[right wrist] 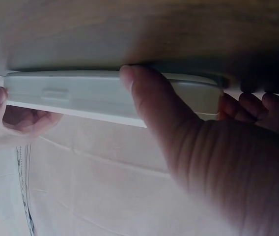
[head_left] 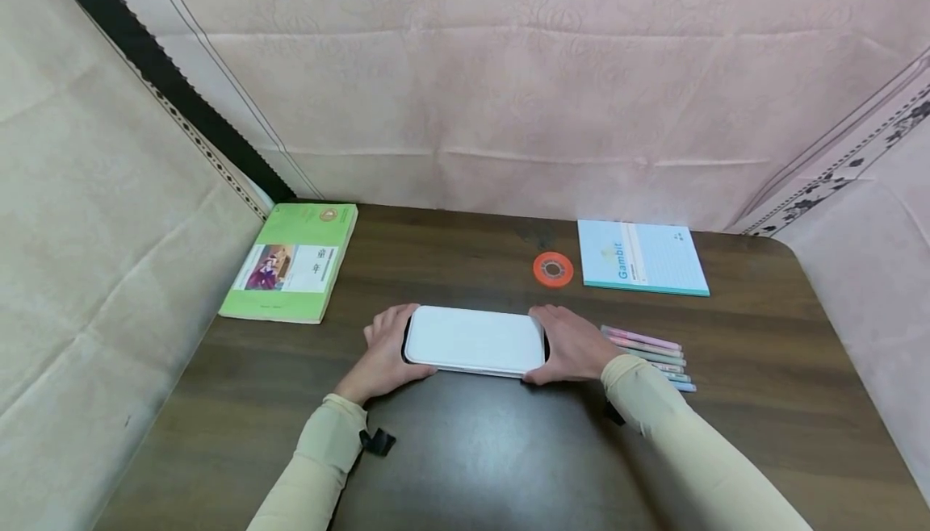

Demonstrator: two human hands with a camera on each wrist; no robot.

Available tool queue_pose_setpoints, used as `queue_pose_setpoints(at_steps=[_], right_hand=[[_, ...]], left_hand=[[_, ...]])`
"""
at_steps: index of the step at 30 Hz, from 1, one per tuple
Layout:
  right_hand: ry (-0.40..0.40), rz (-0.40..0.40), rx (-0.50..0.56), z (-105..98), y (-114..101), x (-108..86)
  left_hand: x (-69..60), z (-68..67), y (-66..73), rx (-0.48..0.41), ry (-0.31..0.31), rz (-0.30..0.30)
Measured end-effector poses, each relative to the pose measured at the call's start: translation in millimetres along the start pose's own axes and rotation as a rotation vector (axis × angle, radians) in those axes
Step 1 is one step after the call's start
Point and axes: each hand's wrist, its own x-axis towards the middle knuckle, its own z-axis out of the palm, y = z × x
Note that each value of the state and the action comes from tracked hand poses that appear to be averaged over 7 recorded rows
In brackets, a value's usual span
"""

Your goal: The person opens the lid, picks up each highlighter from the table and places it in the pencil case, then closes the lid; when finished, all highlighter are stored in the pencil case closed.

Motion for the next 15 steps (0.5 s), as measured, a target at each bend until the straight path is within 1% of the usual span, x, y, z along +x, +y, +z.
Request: queue_pose_setpoints(at_steps=[4,8,15], right_hand=[[-0.013,-0.015,-0.003,1.9,2.0,-0.8],[-0.035,-0.025,-0.005,-0.4,3.3,0.5],[-0.069,-0.056,0.067,-11.4,5.3,3.4]], left_hand=[[-2.7,2.9,-0.2,-0.001,0.000,-0.011],[-4.0,3.6,1.5,-0.005,0.005,-0.014],[0.2,3.2,1.4,-0.010,0.023,0.007]])
